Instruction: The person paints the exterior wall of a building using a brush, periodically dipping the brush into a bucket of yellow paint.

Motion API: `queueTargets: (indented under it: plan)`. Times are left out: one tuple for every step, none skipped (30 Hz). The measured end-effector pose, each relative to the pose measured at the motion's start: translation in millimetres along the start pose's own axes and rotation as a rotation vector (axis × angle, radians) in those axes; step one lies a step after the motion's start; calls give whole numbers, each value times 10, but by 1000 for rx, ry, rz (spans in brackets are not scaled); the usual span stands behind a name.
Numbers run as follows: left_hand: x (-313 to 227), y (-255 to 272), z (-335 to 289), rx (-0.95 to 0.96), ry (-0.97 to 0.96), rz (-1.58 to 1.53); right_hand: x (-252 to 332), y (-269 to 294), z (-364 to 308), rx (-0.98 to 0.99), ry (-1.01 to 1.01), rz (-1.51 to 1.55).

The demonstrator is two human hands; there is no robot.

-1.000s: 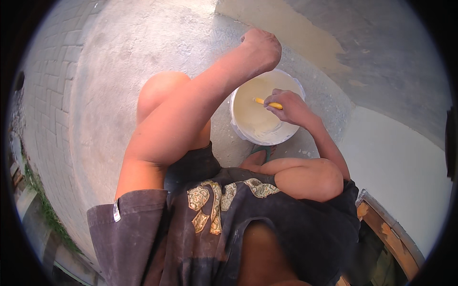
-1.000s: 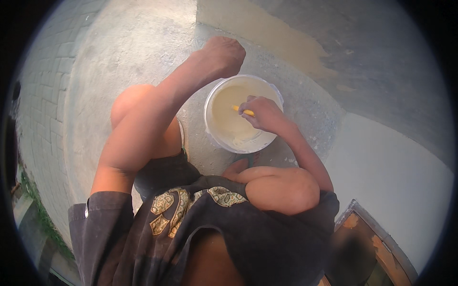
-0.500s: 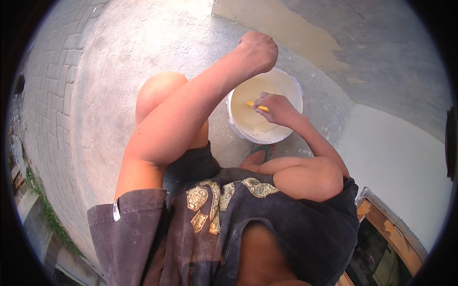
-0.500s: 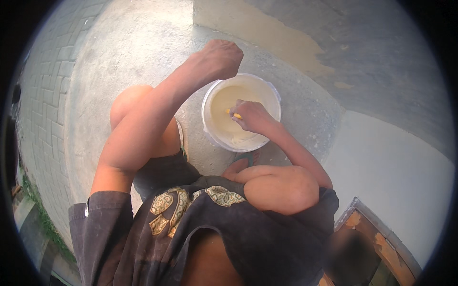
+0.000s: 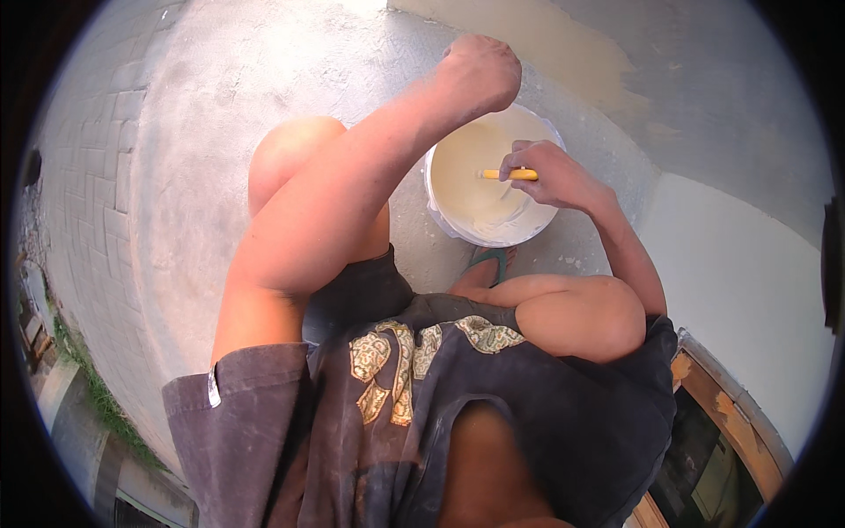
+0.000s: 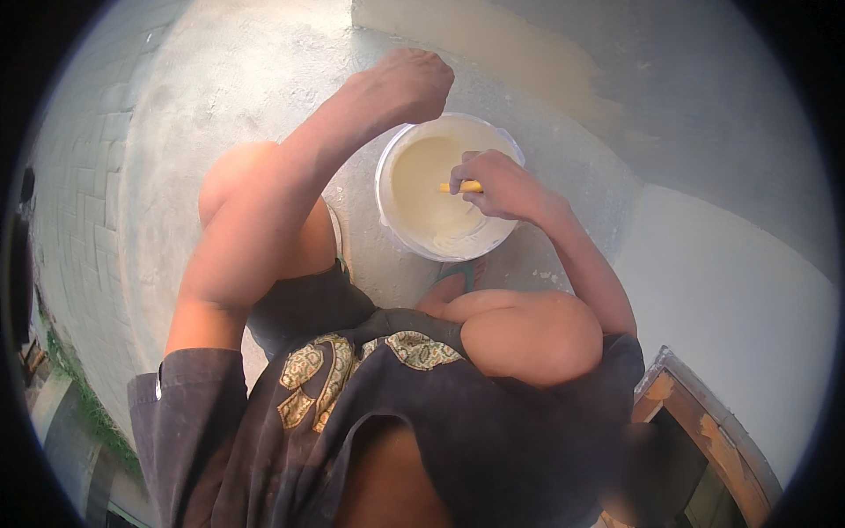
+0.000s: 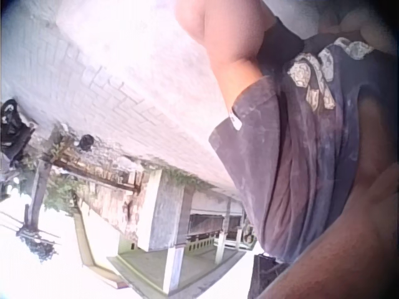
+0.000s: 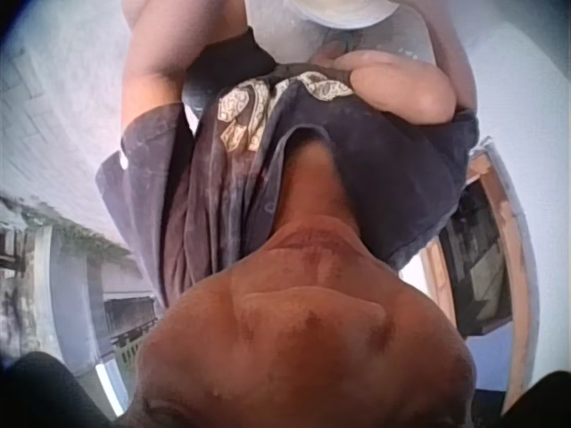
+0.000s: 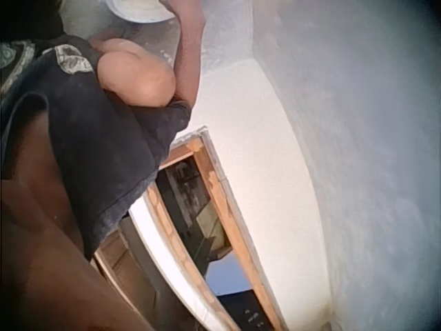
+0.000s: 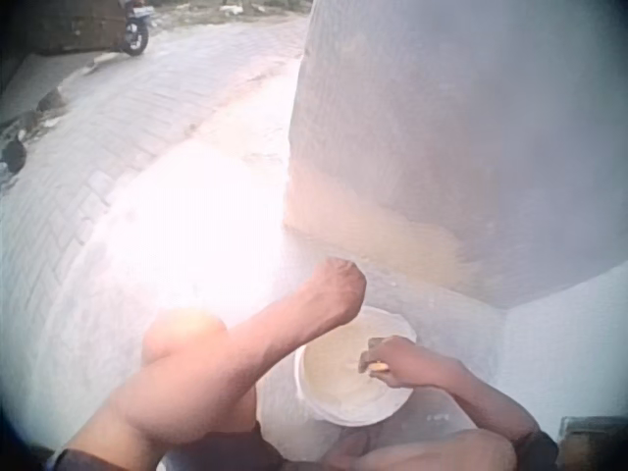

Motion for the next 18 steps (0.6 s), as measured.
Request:
queueTargets:
  plan:
    - [1, 36, -24, -41, 2, -4, -14, 31, 8, 26, 42, -4]
    - [-14, 77, -61, -31, -11, -6, -35, 48, 26, 25, 30, 7]
    - [-33, 121, -101, -39, -13, -9, -46, 43, 48, 134, 42, 31]
    - [-42, 159, -130, -55, -9, -12, -68, 43, 75, 242, 61, 48]
    - [-59, 171, -144, -78, -27, 15, -96, 35, 83, 240, 55, 52]
    - [-69, 187, -142, -77, -33, 15, -120, 19, 82, 289, 71, 51]
    - [-61, 189, -147, -36, -23, -19, -140, 0, 102, 338, 93, 50]
    - [-55, 187, -149, 3, -13, -53, -163, 15, 128, 336, 93, 51]
    - [-54, 178, -147, 3, -14, -51, -181, 50, 152, 331, 107, 122]
    - [-47, 167, -147, -6, -18, -15, -168, 92, 169, 326, 121, 191]
    - [-42, 160, -143, -16, -23, 22, -149, 144, 164, 325, 121, 190]
    - [-43, 157, -132, -19, -23, 23, -135, 209, 152, 307, -41, 278]
    - [-52, 151, -130, -24, -14, 23, -120, 242, 138, 289, -202, 367]
    - [-53, 148, -129, -31, -5, 23, -101, 253, 132, 290, -200, 366]
    - [-41, 141, -123, -31, -2, 23, -93, 271, 128, 193, -281, 326]
    - [-36, 136, -107, -38, -15, 23, -85, 291, 108, 94, -365, 282]
    - [-34, 132, -94, -45, -27, 23, -59, 299, 91, 93, -367, 278]
    - [-39, 131, -78, -51, -28, 22, -23, 313, 80, 58, -366, 140]
Point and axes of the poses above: each hand's wrist, its own z-axis towards the middle knuckle, its own y-axis out of the back of the hand, x = y × z, the point moved 1 cm from there along z, towards the middle knuckle, and after that the axes turned 4 degrees about -z, right-handed, at the moved point
